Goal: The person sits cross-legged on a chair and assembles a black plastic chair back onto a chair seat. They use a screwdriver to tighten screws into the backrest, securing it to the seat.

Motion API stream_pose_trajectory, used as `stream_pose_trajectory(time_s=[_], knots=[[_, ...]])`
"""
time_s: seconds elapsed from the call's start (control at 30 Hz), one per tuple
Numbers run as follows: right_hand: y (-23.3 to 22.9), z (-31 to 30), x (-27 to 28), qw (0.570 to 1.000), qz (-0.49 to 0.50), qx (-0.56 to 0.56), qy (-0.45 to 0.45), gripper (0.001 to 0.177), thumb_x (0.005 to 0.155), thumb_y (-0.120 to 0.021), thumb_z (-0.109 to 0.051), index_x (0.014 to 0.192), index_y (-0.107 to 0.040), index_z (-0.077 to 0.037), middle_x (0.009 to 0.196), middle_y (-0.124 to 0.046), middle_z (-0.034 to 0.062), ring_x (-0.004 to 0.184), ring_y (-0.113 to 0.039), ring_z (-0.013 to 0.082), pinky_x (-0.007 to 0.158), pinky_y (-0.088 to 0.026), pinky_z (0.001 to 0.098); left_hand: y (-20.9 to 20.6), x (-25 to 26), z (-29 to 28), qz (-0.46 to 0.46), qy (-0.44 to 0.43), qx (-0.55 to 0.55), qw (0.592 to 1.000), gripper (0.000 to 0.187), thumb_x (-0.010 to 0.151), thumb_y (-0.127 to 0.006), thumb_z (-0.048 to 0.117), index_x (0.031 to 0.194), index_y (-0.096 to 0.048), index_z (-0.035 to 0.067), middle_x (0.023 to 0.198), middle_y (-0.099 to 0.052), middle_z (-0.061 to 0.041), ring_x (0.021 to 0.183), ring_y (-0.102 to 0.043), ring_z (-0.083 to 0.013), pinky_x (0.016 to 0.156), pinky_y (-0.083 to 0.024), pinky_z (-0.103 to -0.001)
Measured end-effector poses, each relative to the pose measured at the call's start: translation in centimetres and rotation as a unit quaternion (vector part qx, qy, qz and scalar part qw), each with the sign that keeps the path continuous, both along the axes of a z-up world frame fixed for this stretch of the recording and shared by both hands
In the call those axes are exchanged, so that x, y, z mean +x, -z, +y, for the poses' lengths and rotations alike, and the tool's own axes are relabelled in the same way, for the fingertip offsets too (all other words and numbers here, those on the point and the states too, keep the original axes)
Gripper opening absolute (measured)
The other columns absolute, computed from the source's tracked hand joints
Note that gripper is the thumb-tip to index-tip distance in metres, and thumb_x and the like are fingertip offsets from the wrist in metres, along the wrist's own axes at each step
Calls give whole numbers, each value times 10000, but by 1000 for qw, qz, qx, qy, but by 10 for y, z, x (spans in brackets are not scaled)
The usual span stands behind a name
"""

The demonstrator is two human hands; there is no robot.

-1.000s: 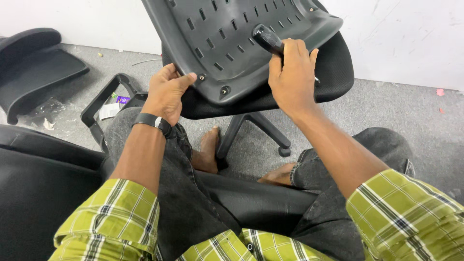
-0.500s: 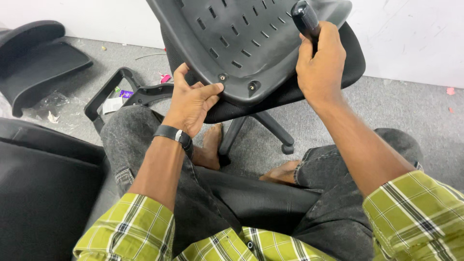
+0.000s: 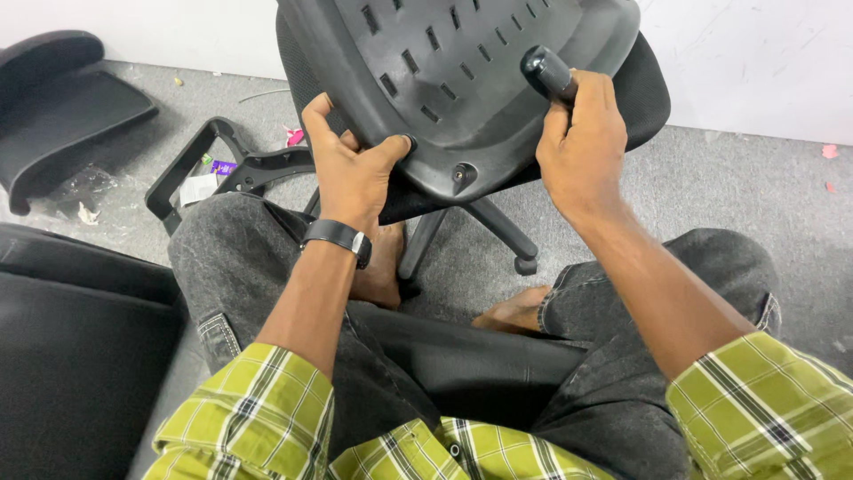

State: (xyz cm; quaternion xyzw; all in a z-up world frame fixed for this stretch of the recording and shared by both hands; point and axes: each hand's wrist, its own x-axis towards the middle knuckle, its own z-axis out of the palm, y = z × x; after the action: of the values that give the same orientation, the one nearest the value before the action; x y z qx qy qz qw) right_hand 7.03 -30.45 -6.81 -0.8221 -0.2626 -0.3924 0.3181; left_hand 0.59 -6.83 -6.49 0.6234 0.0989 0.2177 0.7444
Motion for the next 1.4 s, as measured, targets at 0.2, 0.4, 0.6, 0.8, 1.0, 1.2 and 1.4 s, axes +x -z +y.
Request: stream_pose_trajectory(time_s=[0.2, 0.4, 0.6, 0.8, 1.0, 1.2, 1.4], knots=[[-35, -4, -7, 990, 85, -64, -94, 374, 1000, -558, 66, 1345, -419, 30, 986, -717, 144, 883, -723, 286, 822, -521, 429, 4, -11, 17, -26, 103, -136, 985, 751, 894, -693, -56, 1479, -255, 122, 1201, -690, -197, 1053, -703, -230, 946, -603, -388], [-64, 24, 4, 938, 299, 0, -178, 246, 993, -690, -43, 1165, -531, 33, 933, -773, 100, 780, -773, 134, 646, -578, 256, 11, -6, 25, -23, 102, -191, 976, 624, 913, -680, -58, 1397, -323, 109, 1217, -704, -192, 1109, -697, -233, 992, -559, -409], [-83, 47, 14, 883, 434, -83, -156, 242, 846, -829, -95, 1028, -718, 19, 784, -722, 123, 670, -657, 146, 540, -462, 256, 18, -3, 26, -35, 102, -179, 978, 558, 927, -673, -66, 1346, -350, 111, 1195, -697, -176, 1062, -697, -207, 950, -605, -371], [-75, 72, 19, 844, 504, -41, -181, 283, 732, -853, -39, 968, -718, 43, 738, -730, 120, 584, -657, 112, 459, -426, 239, 20, -4, 26, -37, 104, -153, 982, 559, 927, -674, -85, 1344, -356, 111, 1164, -700, -160, 1016, -698, -179, 897, -603, -324], [-67, 86, 18, 827, 530, 6, -190, 252, 707, -856, -17, 908, -717, 43, 703, -728, 108, 549, -664, 95, 453, -477, 209, 20, -4, 24, -32, 87, -120, 988, 557, 930, -678, -81, 1358, -379, 113, 1124, -705, -140, 977, -696, -150, 836, -594, -279], [-74, 88, 20, 816, 544, -23, -194, 103, 766, -814, -39, 809, -762, 38, 644, -689, 91, 523, -602, 90, 465, -445, 208, 16, -6, 22, -18, 79, -113, 990, 554, 930, -687, -60, 1354, -377, 116, 1077, -724, -116, 910, -692, -125, 778, -578, -260], [-82, 94, 18, 819, 534, -71, -199, 83, 720, -805, -19, 789, -764, 2, 618, -683, 81, 509, -607, 94, 454, -440, 220, 13, -8, 21, 4, 72, -101, 992, 542, 934, -699, -37, 1353, -393, 120, 1006, -725, -94, 814, -648, -93, 697, -526, -234]])
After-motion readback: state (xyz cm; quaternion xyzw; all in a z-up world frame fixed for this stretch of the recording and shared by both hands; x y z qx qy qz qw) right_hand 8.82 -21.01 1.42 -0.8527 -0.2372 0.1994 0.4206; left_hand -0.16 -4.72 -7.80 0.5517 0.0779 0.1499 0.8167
